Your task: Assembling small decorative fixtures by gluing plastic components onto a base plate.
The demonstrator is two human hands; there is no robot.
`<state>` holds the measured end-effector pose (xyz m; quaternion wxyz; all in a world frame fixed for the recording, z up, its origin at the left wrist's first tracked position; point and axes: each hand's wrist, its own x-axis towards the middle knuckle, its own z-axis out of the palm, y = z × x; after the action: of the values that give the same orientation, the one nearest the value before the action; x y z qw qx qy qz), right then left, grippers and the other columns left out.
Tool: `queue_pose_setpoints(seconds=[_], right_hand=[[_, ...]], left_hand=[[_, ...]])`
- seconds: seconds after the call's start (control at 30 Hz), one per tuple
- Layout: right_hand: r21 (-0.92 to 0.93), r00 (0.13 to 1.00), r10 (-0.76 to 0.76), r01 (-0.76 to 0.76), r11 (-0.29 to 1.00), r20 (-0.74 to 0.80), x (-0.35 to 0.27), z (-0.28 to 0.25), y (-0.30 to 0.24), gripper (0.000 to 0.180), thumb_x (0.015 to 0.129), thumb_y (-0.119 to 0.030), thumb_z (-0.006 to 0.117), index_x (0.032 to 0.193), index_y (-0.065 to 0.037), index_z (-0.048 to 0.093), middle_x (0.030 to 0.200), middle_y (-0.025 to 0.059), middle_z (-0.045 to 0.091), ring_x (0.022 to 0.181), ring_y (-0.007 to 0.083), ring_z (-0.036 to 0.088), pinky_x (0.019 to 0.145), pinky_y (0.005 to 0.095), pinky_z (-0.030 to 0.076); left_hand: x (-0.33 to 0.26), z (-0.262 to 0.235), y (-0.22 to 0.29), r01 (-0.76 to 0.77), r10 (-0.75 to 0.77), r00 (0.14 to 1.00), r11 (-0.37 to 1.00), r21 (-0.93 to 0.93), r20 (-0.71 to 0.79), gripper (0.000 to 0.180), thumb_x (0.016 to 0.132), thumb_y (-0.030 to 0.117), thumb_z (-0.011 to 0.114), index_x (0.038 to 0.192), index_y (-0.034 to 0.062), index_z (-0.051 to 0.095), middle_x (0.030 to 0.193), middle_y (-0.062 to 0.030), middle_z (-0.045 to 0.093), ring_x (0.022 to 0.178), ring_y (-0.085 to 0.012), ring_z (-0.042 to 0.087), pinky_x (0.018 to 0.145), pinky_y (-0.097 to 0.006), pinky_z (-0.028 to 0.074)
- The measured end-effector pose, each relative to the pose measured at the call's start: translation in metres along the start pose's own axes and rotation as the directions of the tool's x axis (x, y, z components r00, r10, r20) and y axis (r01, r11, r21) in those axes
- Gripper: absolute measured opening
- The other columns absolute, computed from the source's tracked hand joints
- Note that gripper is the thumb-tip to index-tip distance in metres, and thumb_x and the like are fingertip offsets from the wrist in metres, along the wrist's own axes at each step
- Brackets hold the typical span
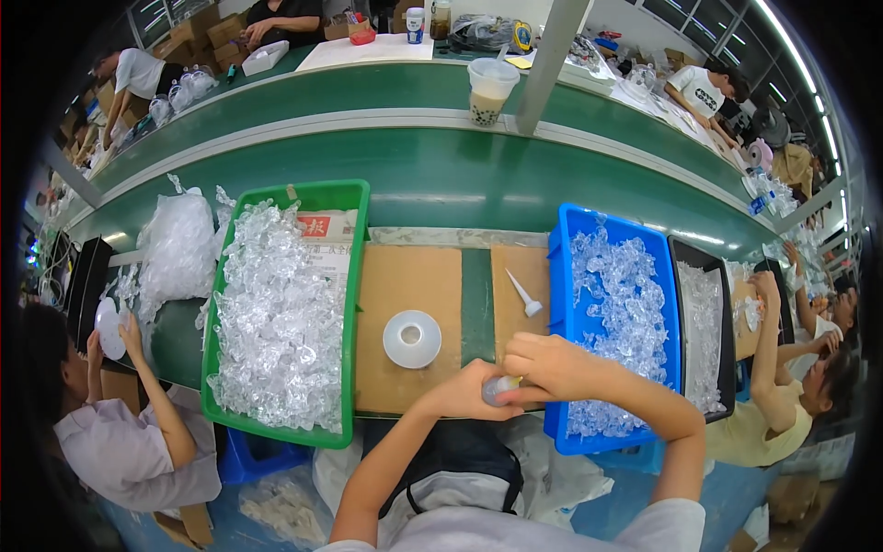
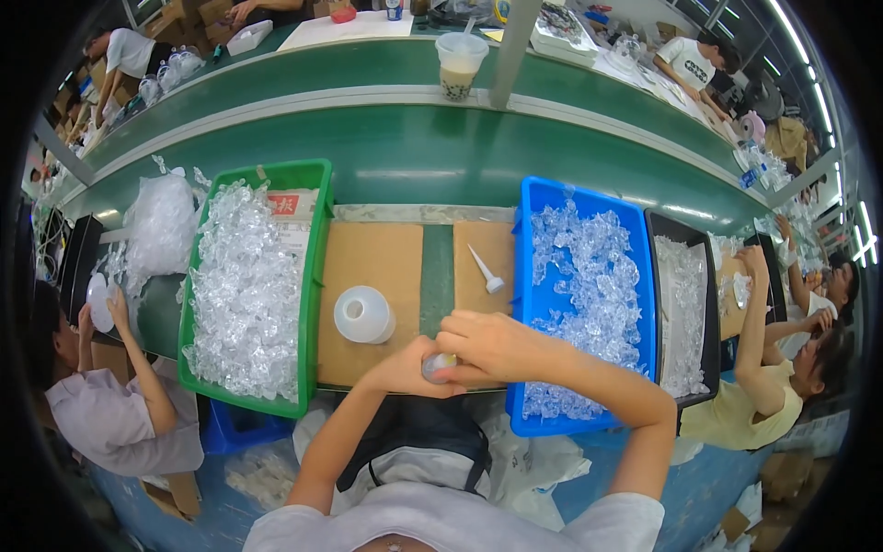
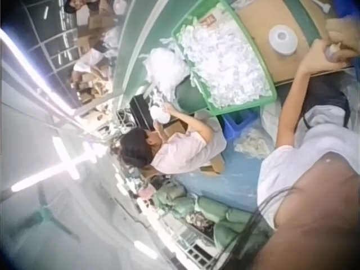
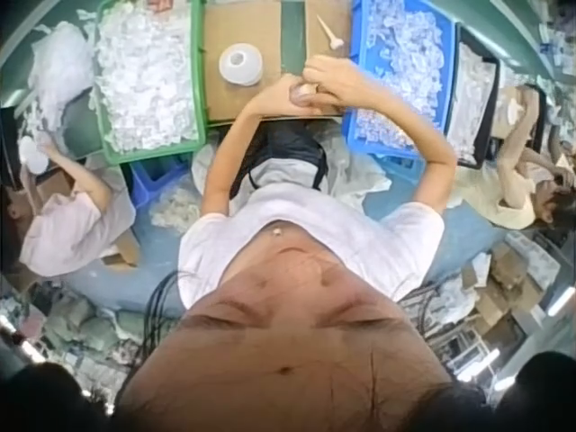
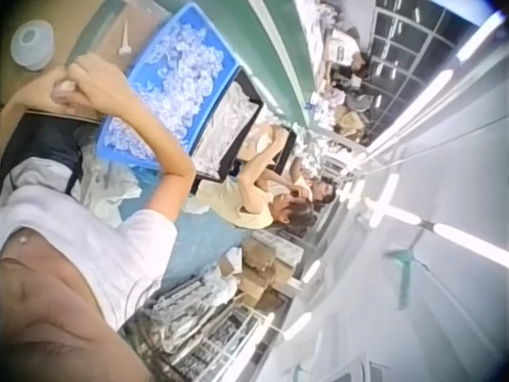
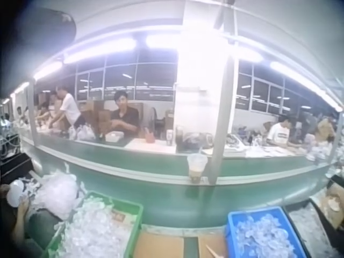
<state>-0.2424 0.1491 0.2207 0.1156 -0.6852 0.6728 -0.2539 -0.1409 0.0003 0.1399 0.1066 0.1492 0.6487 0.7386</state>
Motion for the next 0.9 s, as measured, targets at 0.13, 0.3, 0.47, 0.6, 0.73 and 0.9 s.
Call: queue_pose_setpoints(seconds=[0.13,0.3,0.47,0.6,0.73,0.9], right_hand=[[0.09,0.989,0.002,-0.016,0.996,0.145,0.003,-0.017,-0.007,0.026,0.08,-0.026,0.063,0.096,-0.007,0.056,0.081,0.0094,0.052,0.074,0.027,0.055,0.059,0.0352,0.046],[0.371,0.939,0.339,-0.334,0.866,0.056,0.003,-0.023,0.001,0.025,0.075,-0.024,0.065,0.09,-0.005,0.059,0.08,0.0097,0.062,0.073,0.0291,0.061,0.063,0.0347,0.05],[-0.343,0.807,0.555,-0.471,0.812,0.205,-0.005,0.023,0.063,0.025,0.07,-0.025,0.064,0.085,-0.006,0.063,0.076,0.0119,0.064,0.072,0.0305,0.063,0.061,0.04,0.05],[-0.599,0.695,0.678,-0.443,0.667,0.241,-0.009,0.044,0.091,0.024,0.065,-0.027,0.068,0.074,-0.006,0.06,0.072,0.0155,0.063,0.069,0.0323,0.063,0.059,0.0416,0.05],[-0.593,0.704,0.694,-0.497,0.633,0.152,-0.006,0.038,0.082,0.028,0.066,-0.025,0.068,0.085,-0.005,0.061,0.075,0.0148,0.063,0.068,0.0316,0.063,0.059,0.0423,0.05],[-0.495,0.873,0.487,-0.424,0.758,-0.001,-0.007,0.019,0.019,0.067,0.066,-0.025,0.072,0.125,-0.006,0.047,0.122,0.0212,0.05,0.118,0.0363,0.044,0.094,0.0432,0.04]], left_hand=[[-0.005,-0.009,0.005,0.038,-0.04,0.99,0.999,0.022,0.137,0.027,0.069,0.018,0.075,0.085,0.003,0.059,0.073,-0.0054,0.061,0.068,-0.0107,0.056,0.062,-0.027,0.045],[-0.017,0.006,0.01,-0.026,0.049,0.989,0.987,0.159,-0.143,0.024,0.067,0.015,0.077,0.072,0.0065,0.056,0.066,0.0,0.057,0.061,-0.0068,0.052,0.057,-0.022,0.041],[-0.055,0.019,0.016,0.044,0.031,0.941,0.976,0.213,-0.337,0.024,0.068,0.013,0.078,0.07,0.0069,0.055,0.064,0.0003,0.056,0.059,-0.0073,0.052,0.055,-0.022,0.04],[-0.085,0.029,0.014,0.084,0.034,0.883,0.97,0.229,-0.469,0.024,0.067,0.011,0.079,0.069,0.0063,0.055,0.063,-0.0008,0.057,0.057,-0.0077,0.052,0.053,-0.022,0.041],[-0.105,0.032,0.006,0.095,0.096,0.785,0.958,0.272,-0.612,0.024,0.065,0.007,0.079,0.07,0.0057,0.055,0.064,-0.0018,0.058,0.058,-0.0084,0.055,0.055,-0.022,0.043],[-0.124,0.029,0.004,0.103,0.131,0.695,0.955,0.279,-0.707,0.024,0.063,0.003,0.079,0.07,0.0047,0.055,0.065,-0.0028,0.059,0.058,-0.0091,0.056,0.056,-0.023,0.044]])
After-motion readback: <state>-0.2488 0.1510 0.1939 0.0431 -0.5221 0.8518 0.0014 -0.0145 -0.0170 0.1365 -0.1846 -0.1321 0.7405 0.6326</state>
